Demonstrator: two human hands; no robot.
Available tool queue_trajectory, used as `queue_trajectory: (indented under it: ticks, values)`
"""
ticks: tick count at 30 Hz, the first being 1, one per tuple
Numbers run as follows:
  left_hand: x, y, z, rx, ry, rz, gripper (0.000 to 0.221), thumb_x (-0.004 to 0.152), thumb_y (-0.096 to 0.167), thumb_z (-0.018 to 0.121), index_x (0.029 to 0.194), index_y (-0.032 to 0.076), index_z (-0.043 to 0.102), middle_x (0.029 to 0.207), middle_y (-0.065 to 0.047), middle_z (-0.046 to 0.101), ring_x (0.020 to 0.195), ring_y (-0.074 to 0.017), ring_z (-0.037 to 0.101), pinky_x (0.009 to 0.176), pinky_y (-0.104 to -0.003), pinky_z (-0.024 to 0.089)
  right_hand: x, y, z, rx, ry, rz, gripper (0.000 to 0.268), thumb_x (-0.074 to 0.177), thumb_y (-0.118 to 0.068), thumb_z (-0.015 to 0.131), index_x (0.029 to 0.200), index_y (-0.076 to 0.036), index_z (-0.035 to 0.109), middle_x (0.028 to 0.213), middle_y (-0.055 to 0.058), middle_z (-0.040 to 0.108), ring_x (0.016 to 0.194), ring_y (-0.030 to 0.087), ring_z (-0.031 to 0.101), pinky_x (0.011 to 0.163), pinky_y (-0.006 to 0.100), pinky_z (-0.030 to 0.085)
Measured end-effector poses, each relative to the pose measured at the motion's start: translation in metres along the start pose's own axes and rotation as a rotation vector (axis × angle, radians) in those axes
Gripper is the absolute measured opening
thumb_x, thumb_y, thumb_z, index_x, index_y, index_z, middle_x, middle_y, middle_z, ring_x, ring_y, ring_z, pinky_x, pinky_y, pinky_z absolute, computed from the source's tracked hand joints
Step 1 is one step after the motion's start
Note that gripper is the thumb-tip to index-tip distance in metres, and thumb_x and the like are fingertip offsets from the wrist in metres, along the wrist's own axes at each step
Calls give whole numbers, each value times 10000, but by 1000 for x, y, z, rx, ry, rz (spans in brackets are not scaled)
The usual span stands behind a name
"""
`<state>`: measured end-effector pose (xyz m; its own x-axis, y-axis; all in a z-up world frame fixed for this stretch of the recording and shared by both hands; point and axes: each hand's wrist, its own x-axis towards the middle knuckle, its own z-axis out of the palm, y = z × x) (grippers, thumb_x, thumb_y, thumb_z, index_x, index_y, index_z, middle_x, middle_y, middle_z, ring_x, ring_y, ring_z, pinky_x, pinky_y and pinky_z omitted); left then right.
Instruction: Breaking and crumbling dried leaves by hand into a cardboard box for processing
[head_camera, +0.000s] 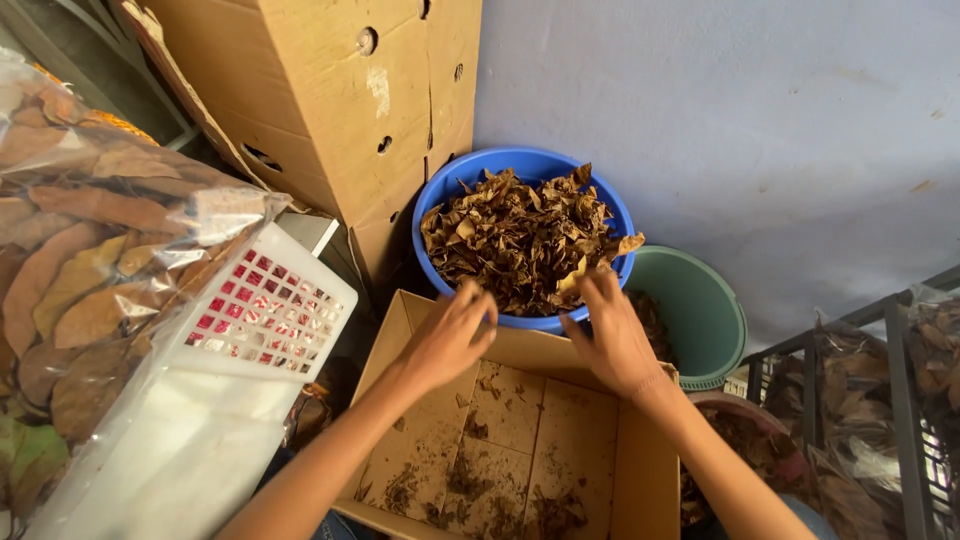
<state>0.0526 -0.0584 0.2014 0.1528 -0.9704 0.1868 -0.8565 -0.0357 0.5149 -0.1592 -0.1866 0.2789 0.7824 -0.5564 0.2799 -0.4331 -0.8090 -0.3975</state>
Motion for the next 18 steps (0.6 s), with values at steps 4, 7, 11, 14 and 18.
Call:
queue_trajectory:
  ticks: [4, 7, 11, 14, 18]
  values:
    - [-53, -15, 28, -291, -201, -121, 380, 898, -20, 611, 1272, 38, 574, 969, -138, 596, 815, -266, 648, 710, -389, 566, -51, 69, 53, -136, -337, 15, 360, 849, -355, 741, 1149, -204, 610, 1184, 63, 581, 1025, 376, 702, 872, 489, 586]
    - [-75, 3, 37, 99, -737, -437, 153, 968, 75, 661, 842, 0, 618, 910, -129, 709, 549, -57, 588, 547, -166, 550, -90, 113, 78, -196, -773, 206, 323, 950, -409, 619, 1206, -221, 560, 1293, 14, 594, 1185, 278, 640, 981, 458, 529]
    - [-98, -13, 113, 261, -901, -239, 89, 968, -88, 551, 950, -30, 616, 762, -134, 580, 585, -169, 576, 568, -232, 576, -89, 109, 86, -234, -949, 239, 343, 979, -417, 606, 1162, -128, 634, 1174, 61, 713, 1054, 284, 693, 934, 439, 547]
    - [-116, -28, 149, 289, -941, -54, 335, 900, -114, 583, 1193, 43, 611, 1015, -129, 615, 816, -238, 611, 839, -369, 526, -76, 96, 85, -191, -774, 169, 379, 966, -415, 606, 1240, -158, 561, 1235, 50, 684, 1097, 281, 684, 957, 447, 531]
    - [-136, -34, 156, 224, -923, 68, 493, 797, 19, 773, 1255, 75, 600, 1288, -100, 592, 1130, -314, 585, 1081, -460, 413, -75, 84, 91, -208, -813, 170, 395, 979, -417, 609, 1240, -124, 568, 1205, 71, 697, 1072, 300, 697, 940, 442, 548]
